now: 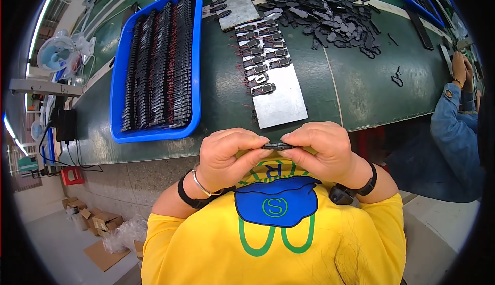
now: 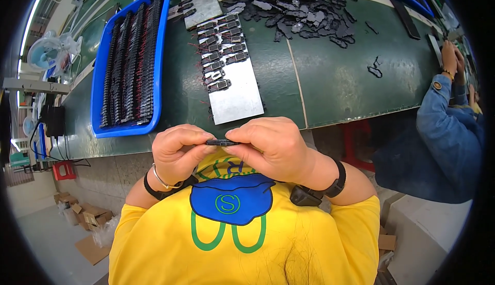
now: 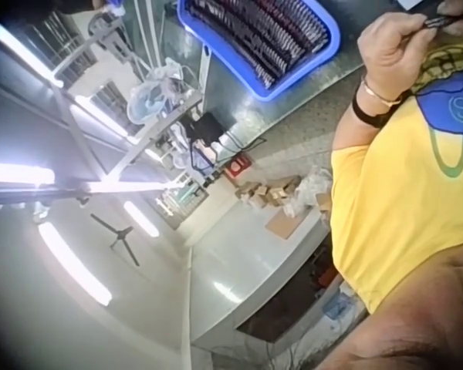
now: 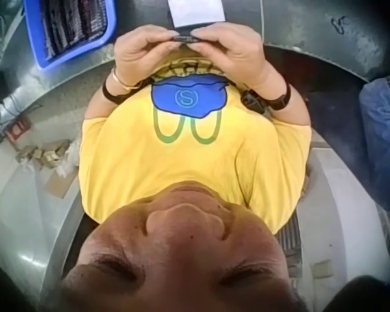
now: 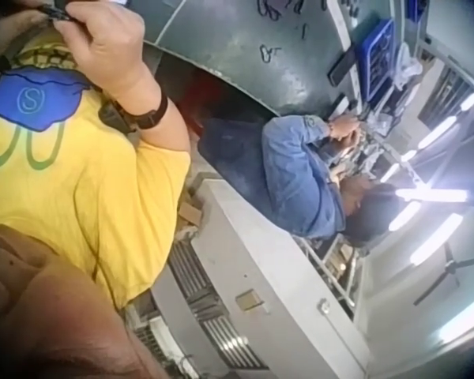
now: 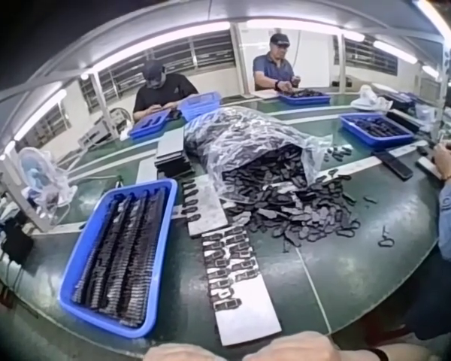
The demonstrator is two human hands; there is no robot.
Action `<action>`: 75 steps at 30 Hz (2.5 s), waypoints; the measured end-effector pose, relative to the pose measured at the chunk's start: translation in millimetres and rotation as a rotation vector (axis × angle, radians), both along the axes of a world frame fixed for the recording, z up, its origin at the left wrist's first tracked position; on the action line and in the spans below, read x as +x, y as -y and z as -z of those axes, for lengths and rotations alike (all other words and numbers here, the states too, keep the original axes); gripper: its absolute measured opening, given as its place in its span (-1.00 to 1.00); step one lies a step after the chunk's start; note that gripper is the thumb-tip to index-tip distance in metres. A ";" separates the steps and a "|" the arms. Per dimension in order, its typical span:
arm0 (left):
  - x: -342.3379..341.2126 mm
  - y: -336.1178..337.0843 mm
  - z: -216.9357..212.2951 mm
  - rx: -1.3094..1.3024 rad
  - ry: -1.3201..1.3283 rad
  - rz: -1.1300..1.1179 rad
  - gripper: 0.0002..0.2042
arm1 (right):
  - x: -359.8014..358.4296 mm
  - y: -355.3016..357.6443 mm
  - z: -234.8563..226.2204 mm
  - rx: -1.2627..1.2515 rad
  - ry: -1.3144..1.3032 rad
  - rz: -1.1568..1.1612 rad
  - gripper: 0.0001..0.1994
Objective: The person picks up a speaker from a blue tray, fits it into a black plastic housing by hand, and places the assembled unit onto a strip. This process is repeated for several speakers and housings.
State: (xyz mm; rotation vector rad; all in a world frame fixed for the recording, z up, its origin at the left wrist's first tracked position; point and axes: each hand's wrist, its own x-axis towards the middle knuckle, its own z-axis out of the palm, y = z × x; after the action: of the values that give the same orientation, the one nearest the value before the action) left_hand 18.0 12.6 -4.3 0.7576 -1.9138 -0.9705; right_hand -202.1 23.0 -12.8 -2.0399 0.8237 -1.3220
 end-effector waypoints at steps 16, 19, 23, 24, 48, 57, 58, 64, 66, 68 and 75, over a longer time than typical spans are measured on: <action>2.1 7.5 6.7 -0.113 0.012 0.165 -0.86 | -1.4 0.1 2.6 0.029 -0.009 -0.132 -0.85; 2.6 5.8 8.2 -0.108 0.025 0.182 -0.86 | 0.8 -0.3 13.3 -0.035 0.010 -0.135 -0.85; 2.7 0.2 5.4 -0.038 0.046 0.139 -0.83 | 1.9 0.9 14.4 -0.087 0.019 -0.134 -0.83; 2.2 -1.1 4.0 0.038 0.024 0.126 -0.82 | 2.4 1.0 14.6 -0.095 0.019 -0.134 -0.83; 2.9 0.4 7.2 -0.103 0.082 0.127 -0.83 | 7.3 -4.7 16.6 0.078 -0.038 -0.121 -0.76; 5.3 -3.6 9.4 -0.005 0.100 0.074 -0.83 | 2.4 -3.2 12.9 0.145 -0.060 -0.121 -0.79; 6.3 -4.0 9.0 0.030 0.106 0.071 -0.82 | 2.4 -3.7 14.0 0.148 -0.049 -0.124 -0.80; 7.6 -5.0 8.4 0.032 0.087 0.077 -0.81 | 3.3 -5.0 7.7 0.208 -0.070 -0.102 -0.81; 8.0 -4.9 6.9 0.019 0.093 0.073 -0.80 | 3.9 -5.0 7.7 0.212 -0.067 -0.106 -0.81; 8.8 -5.3 8.5 0.019 0.089 0.067 -0.80 | 4.3 -5.2 7.4 0.222 -0.062 -0.111 -0.82; 10.5 -5.4 7.6 0.056 0.115 0.064 -0.80 | 4.5 -4.2 14.4 0.127 -0.065 -0.120 -0.80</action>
State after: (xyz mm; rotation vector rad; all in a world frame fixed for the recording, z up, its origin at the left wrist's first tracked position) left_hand 28.5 18.0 -11.9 0.8038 -2.0277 -1.0441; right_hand -197.6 27.1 -27.2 -2.0086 0.7806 -1.1149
